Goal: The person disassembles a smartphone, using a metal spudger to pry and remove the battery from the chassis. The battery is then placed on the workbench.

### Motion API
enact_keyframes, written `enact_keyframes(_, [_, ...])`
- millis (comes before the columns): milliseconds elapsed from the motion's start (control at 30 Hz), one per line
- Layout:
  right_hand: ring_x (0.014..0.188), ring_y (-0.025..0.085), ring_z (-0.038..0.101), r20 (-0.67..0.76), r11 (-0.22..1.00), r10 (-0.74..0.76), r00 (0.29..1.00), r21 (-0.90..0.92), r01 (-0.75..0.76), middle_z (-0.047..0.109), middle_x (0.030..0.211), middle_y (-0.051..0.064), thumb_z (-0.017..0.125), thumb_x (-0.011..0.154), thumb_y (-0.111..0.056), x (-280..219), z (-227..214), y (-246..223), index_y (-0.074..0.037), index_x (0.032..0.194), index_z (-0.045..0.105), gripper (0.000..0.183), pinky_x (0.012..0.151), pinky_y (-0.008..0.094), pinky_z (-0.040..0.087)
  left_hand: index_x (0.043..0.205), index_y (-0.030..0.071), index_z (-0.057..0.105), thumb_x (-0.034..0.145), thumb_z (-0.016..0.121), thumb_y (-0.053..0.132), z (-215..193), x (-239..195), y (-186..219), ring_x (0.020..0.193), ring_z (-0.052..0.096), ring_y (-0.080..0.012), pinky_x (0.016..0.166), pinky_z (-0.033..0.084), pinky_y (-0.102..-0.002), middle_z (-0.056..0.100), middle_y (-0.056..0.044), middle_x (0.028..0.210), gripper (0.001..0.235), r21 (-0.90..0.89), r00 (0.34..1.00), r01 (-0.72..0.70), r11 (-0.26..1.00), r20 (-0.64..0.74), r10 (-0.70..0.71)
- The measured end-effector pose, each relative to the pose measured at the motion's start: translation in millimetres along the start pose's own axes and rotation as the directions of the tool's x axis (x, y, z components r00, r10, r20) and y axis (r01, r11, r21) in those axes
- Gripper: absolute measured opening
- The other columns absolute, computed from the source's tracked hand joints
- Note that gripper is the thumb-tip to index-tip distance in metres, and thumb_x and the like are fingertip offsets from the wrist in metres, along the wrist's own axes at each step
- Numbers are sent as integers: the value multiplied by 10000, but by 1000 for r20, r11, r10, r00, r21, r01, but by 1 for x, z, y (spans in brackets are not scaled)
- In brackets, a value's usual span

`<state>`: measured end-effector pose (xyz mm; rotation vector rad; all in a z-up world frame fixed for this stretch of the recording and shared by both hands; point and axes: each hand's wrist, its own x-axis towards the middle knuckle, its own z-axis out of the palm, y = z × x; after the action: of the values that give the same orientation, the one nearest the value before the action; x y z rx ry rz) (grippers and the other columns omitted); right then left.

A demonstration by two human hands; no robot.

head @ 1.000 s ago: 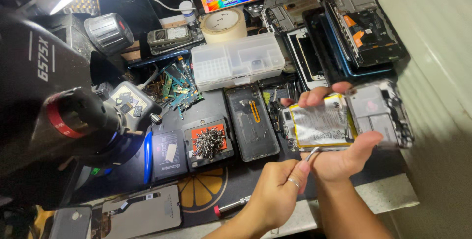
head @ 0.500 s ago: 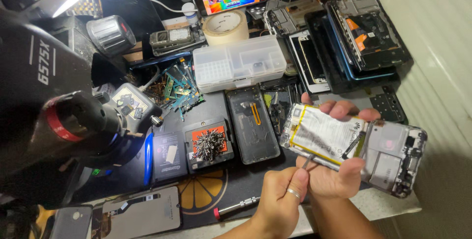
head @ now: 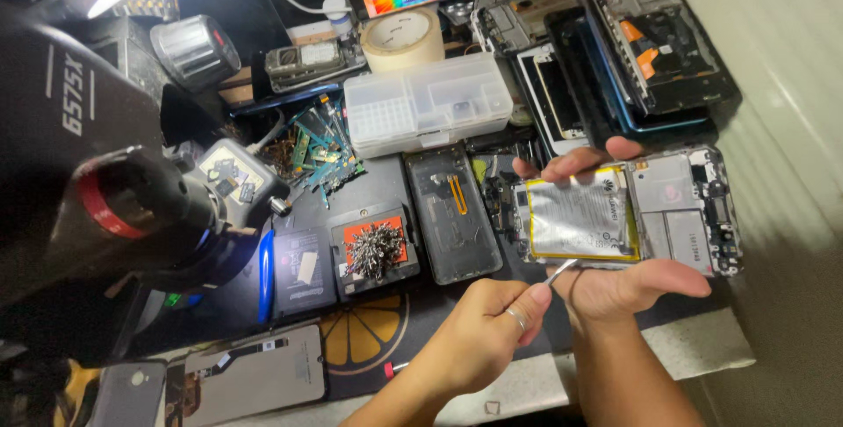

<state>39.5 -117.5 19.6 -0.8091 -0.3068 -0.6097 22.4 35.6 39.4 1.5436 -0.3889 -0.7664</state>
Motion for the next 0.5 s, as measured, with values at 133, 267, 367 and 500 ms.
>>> enact_keyframes(133, [1108, 249, 563, 75, 997, 46, 996, 62, -50, 569, 1153, 125, 612, 719, -851, -4, -5, 8, -44, 1387, 476, 1056, 1145, 607, 421, 687, 43, 513, 1082, 504, 347, 0, -3, 0, 638, 411, -87, 572, 383, -299, 481, 31, 651, 499, -55, 999, -30, 998, 33, 32])
enact_keyframes(267, [1109, 241, 551, 105, 988, 49, 993, 138, -64, 569, 1144, 122, 593, 723, -840, -4, -9, 11, -64, 1368, 486, 1015, 1175, 602, 401, 691, 35, 502, 1092, 495, 345, 6, -3, -3, 627, 395, -92, 567, 372, -297, 470, 31, 644, 507, -81, 999, -31, 996, 21, 33])
enact_keyframes(367, [1071, 231, 525, 56, 980, 48, 997, 193, -58, 551, 1108, 112, 563, 752, -866, -11, -8, 13, -58, 1365, 483, 1018, 1163, 571, 409, 705, 34, 514, 1093, 497, 328, 12, -2, -8, 632, 394, -91, 567, 365, -298, 471, 32, 651, 486, -105, 999, -41, 994, -14, 39])
enact_keyframes(500, [1023, 230, 490, -92, 980, 9, 996, 198, 9, 520, 1084, 110, 533, 824, -863, -19, -2, 15, -60, 1359, 466, 968, 1121, 520, 414, 714, 31, 551, 1083, 517, 297, 26, -1, -16, 629, 419, -95, 568, 378, -303, 500, 18, 642, 457, -87, 985, -129, 988, -124, 118])
